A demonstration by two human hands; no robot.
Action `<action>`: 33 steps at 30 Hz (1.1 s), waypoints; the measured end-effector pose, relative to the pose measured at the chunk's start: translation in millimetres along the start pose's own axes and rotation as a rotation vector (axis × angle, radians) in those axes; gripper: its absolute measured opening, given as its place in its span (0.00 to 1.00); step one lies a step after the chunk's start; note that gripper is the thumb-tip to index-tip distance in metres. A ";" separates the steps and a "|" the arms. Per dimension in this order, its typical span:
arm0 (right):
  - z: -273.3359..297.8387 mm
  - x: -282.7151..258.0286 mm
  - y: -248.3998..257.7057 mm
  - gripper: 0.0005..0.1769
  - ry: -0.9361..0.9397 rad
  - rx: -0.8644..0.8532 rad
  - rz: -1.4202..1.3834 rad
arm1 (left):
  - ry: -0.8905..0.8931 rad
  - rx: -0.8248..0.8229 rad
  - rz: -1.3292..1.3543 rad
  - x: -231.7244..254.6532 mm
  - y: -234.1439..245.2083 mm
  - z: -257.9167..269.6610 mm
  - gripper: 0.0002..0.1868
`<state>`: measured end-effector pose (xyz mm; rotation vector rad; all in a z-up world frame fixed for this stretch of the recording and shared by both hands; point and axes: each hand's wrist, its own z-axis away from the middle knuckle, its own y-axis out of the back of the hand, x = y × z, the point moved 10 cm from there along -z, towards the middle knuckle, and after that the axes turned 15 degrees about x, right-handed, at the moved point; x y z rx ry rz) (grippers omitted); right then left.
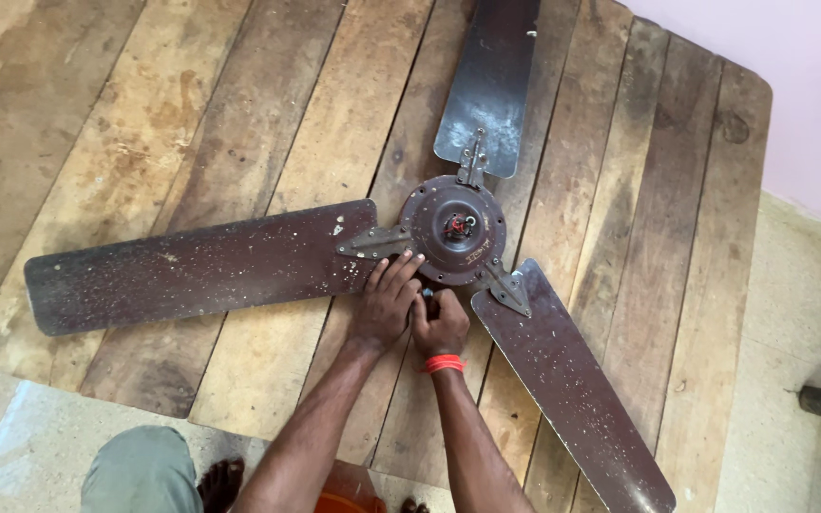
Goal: The person secures the blades of a ceiling fan to the motor housing using a screwdriver. They tighten the screws on each blade bracket in sequence while the fan rests on a wooden table.
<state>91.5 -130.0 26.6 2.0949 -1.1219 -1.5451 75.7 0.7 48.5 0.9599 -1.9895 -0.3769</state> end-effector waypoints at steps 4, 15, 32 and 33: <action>3.6 -18.5 16.9 0.09 0.128 0.115 -0.068 | 0.022 -0.006 -0.018 -3.2 -3.9 -2.8 0.09; 15.2 -49.1 24.9 0.11 0.455 0.218 0.086 | 0.017 0.025 -0.035 -3.8 -4.8 0.7 0.08; 10.1 -14.0 -29.1 0.27 0.396 -0.088 0.462 | -0.010 0.020 -0.049 -1.6 -6.4 1.3 0.10; 9.9 -13.4 -29.5 0.27 0.392 -0.095 0.466 | -0.010 0.023 -0.048 -1.6 -6.1 1.3 0.10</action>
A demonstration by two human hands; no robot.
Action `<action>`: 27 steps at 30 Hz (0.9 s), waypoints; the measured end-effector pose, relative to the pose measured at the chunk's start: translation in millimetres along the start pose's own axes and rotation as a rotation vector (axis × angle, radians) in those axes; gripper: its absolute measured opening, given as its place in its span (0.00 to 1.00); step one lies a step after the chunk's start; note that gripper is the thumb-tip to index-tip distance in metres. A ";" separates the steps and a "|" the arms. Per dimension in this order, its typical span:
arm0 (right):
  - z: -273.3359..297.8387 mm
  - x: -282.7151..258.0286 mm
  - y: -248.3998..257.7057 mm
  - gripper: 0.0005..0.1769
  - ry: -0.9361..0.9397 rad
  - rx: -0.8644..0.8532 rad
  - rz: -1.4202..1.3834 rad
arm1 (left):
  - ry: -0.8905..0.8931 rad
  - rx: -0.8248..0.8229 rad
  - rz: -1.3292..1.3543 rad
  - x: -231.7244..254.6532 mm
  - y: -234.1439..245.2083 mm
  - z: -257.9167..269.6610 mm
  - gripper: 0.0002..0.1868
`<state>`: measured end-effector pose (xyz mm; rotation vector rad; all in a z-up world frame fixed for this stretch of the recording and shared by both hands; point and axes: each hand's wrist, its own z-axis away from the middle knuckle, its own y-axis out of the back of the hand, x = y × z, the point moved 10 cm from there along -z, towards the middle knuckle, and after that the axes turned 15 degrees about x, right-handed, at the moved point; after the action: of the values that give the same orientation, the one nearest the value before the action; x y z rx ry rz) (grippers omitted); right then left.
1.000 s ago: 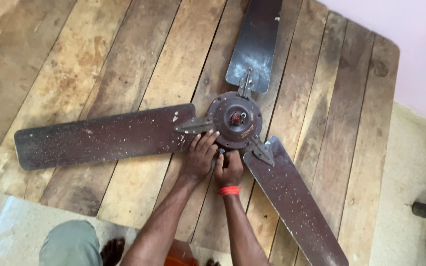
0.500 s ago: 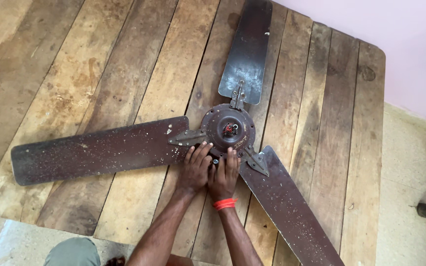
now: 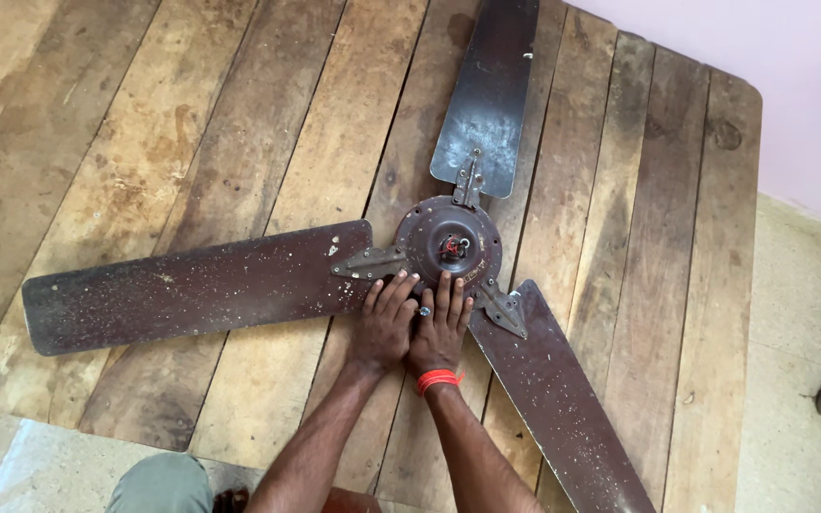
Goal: The person secures the blades of a ceiling fan to the motor housing using a screwdriver. They tighten the screws on each blade bracket in sequence while the fan rests on a wooden table.
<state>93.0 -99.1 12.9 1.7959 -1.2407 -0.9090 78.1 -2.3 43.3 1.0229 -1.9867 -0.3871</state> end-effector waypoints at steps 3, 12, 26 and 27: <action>-1.3 1.6 -2.8 0.28 -0.016 -0.029 0.002 | -0.009 0.009 -0.005 0.7 -0.3 1.1 0.10; -3.1 -1.6 13.0 0.22 -0.043 0.040 -0.122 | -0.045 -0.036 0.115 5.5 -1.0 5.0 0.12; -6.6 -5.6 8.1 0.21 -0.056 -0.080 -0.022 | -0.011 0.032 0.151 5.3 16.2 -3.0 0.08; -6.7 -6.9 11.2 0.21 -0.022 -0.043 -0.003 | -0.001 0.054 0.166 4.4 21.0 -4.4 0.09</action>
<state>92.3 -94.0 26.7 1.7590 -1.2240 -0.9526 69.4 7.8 60.7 0.8829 -2.0748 -0.2453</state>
